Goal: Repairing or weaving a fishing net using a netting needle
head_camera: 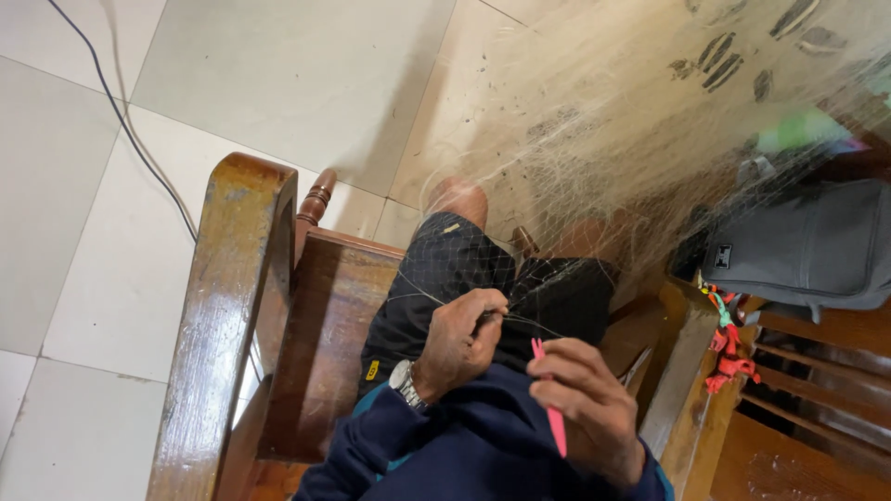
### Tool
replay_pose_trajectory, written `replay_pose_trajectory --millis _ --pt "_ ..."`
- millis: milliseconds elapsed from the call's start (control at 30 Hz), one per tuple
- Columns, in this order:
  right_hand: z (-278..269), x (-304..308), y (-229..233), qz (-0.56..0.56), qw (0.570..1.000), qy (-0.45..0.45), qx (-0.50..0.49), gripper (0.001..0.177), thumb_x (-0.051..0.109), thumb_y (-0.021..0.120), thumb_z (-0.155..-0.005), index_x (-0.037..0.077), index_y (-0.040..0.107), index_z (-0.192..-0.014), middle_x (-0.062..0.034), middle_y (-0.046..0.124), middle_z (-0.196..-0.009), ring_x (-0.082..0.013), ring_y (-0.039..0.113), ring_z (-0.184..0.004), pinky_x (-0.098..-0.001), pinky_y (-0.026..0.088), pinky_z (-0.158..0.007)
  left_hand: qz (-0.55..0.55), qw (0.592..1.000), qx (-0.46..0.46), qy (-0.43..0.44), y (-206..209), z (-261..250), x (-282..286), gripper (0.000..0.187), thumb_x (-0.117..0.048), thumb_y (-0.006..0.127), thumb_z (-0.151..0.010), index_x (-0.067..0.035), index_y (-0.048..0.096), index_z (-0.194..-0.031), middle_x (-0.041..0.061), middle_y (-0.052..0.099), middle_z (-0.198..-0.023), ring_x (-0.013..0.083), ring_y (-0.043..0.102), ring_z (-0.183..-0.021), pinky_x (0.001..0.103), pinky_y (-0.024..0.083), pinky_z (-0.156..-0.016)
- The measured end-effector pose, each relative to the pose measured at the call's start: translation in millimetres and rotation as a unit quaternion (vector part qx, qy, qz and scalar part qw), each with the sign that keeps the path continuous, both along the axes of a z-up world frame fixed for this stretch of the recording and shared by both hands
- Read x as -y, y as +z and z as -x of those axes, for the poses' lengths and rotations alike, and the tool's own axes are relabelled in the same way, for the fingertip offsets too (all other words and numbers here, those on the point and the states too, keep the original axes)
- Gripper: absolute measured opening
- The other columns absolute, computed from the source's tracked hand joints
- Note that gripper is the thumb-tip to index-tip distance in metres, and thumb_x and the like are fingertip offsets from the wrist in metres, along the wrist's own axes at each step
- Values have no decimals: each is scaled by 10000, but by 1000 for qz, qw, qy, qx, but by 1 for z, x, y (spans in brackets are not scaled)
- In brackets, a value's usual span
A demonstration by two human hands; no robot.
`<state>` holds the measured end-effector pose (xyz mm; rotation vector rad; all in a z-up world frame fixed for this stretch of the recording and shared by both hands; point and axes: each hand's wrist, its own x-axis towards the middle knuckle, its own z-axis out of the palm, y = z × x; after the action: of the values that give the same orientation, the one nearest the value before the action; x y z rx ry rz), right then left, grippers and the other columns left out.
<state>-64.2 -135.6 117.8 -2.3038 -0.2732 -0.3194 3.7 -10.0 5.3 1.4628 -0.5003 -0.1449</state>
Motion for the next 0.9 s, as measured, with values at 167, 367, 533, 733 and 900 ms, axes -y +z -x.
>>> replay_pose_trajectory --millis 167,367,533,733,900 --pt "-6 -4 6 -47 971 215 -99 192 112 422 -918 67 606 -953 -98 543 -736 -227 527 -589 -415 510 -744 2 1000 -18 18 -2 1 0 158 34 447 -811 -43 547 -905 63 592 -803 191 579 -701 284 469 -679" --pt "-12 -9 11 -37 941 282 -183 223 146 387 -947 91 580 -1044 -69 570 -770 -223 489 -511 -326 387 -472 9 998 -56 22 3 0 -3 140 11 456 -827 -62 547 -905 46 599 -794 156 564 -659 267 460 -628" --pt "-13 0 10 7 948 253 -191 178 130 457 -911 88 612 -989 -66 561 -710 -227 492 -475 -331 354 -428 10 998 -56 20 0 4 1 119 11 484 -824 -64 544 -894 45 592 -781 156 548 -646 263 449 -620" --pt "-7 7 16 -31 961 195 -191 189 79 587 -850 117 592 -1036 -76 603 -712 -210 566 -489 -299 425 -450 12 997 -68 23 9 7 3 117 6 464 -828 -85 536 -843 28 543 -732 146 496 -610 264 417 -582" --pt "2 10 16 -38 948 242 -203 147 138 551 -885 66 597 -1005 -86 528 -660 -235 504 -459 -331 350 -407 7 998 -59 27 11 13 7 140 41 450 -812 -81 517 -797 29 508 -720 156 468 -617 269 407 -603"
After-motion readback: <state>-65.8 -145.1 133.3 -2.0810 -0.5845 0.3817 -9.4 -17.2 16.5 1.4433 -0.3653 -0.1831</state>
